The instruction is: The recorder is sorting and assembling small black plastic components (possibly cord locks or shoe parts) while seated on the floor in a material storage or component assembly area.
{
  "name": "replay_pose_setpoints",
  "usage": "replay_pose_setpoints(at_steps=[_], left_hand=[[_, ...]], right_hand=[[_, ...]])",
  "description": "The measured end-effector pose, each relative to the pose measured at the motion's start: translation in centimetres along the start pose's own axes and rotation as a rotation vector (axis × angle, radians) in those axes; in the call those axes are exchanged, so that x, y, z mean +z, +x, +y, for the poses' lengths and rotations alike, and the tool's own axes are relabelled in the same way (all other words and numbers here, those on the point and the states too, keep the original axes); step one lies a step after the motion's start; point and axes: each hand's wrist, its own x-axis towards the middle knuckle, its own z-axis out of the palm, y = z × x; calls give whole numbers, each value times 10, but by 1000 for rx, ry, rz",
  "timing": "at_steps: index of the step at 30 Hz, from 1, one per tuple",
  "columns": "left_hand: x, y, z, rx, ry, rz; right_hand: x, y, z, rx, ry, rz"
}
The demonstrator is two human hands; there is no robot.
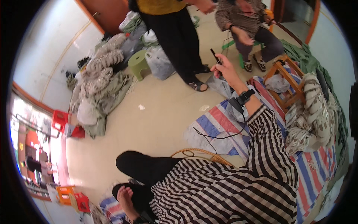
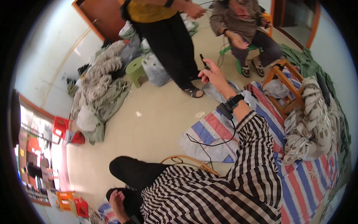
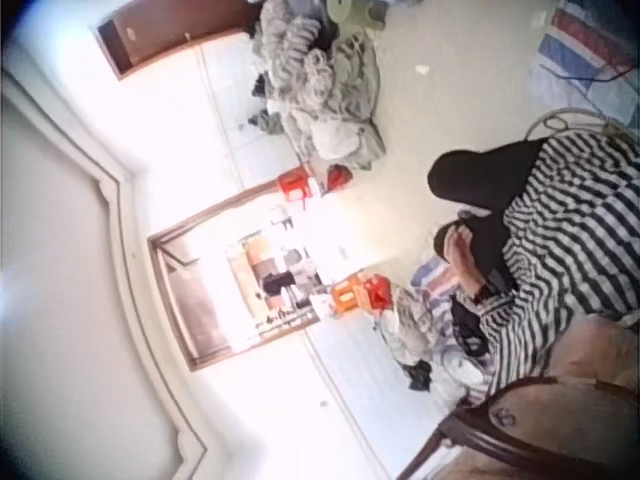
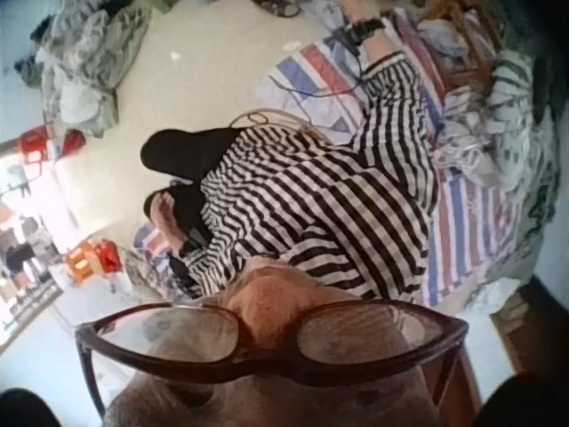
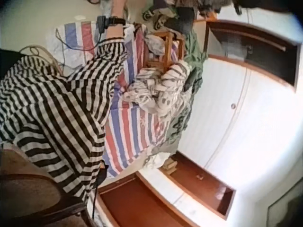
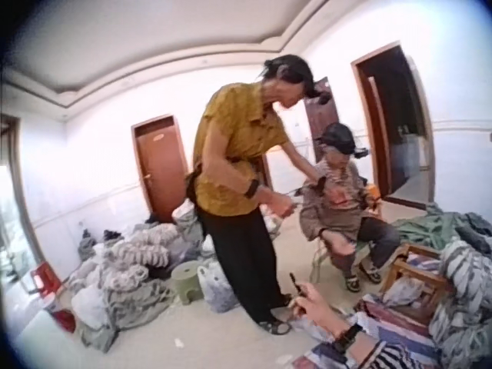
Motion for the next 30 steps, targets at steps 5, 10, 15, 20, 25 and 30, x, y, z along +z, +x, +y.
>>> replay_pose_setpoints(at_steps=[5,10,15,20,25,30], left_hand=[[47,-48,30,76,74,33],[101,-80,75,253,123,98],[143,-95,110,487,296,131],[140,-96,115,562,541,-1],[131,-93,100,124,312,-354],[129,-97,85,134,65,-322]], right_hand=[[122,-39,-31,97,-92,-649],[220,-77,-45,333,-15,-1202],[289,-120,-37,601,77,-1609],[334,-159,-34,693,72,-1976],[344,-172,-30,725,22,-2060],[341,-175,-38,740,-25,-1949]])
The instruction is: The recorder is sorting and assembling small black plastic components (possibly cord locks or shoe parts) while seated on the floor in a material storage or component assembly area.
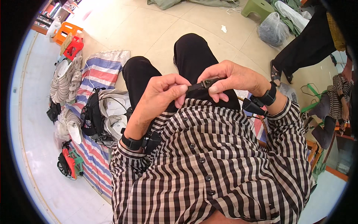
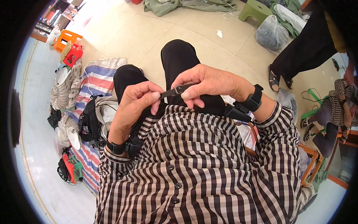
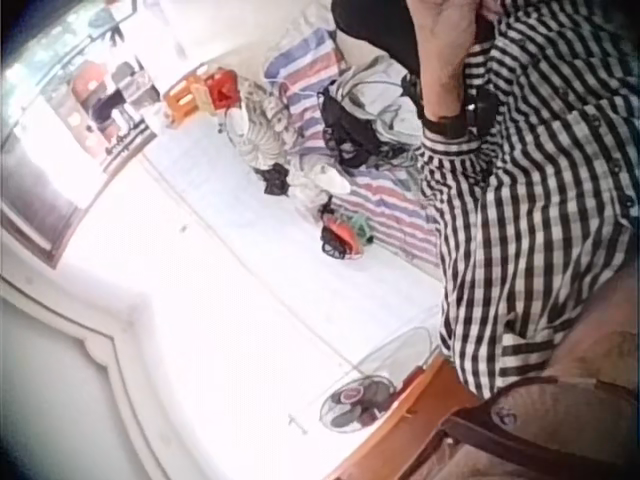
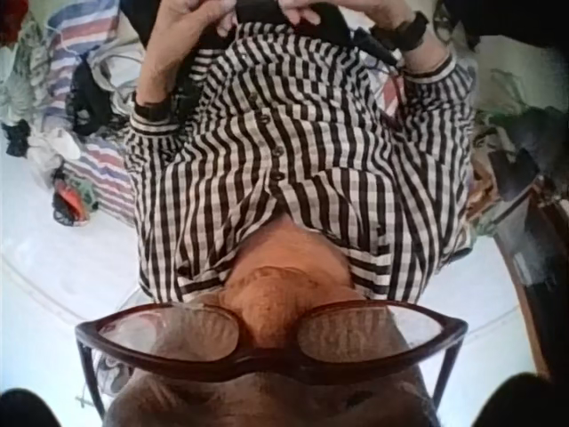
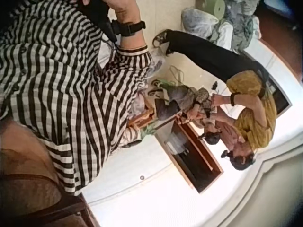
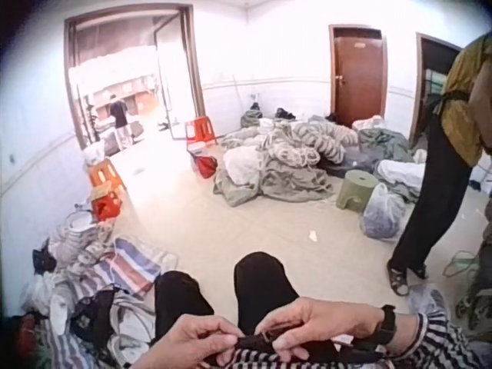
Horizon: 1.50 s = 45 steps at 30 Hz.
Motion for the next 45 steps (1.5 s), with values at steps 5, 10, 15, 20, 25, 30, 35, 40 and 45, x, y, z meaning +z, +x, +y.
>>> replay_pose_setpoints(at_steps=[5,10,15,20,25,30,35,40,45], left_hand=[[2,-5,-1,12,-74,28],[3,-8,-1,11,-95,42],[5,-9,0,19,-89,66],[5,-6,-3,29,-107,74],[5,-5,-4,44,-172,75],[9,-3,-4,30,-161,76],[11,-1,-3,4,-142,71],[21,2,1,24,-26,109],[34,5,5,52,112,153]], right_hand=[[3,-8,-1,-62,-20,173],[5,-10,1,-131,20,218],[5,-10,1,-178,-12,254],[4,-10,5,-229,-3,305],[4,-12,6,-283,86,294],[2,-13,8,-296,116,326],[2,-11,8,-305,45,367],[5,-9,6,-257,63,415],[5,-9,8,-260,87,410]])
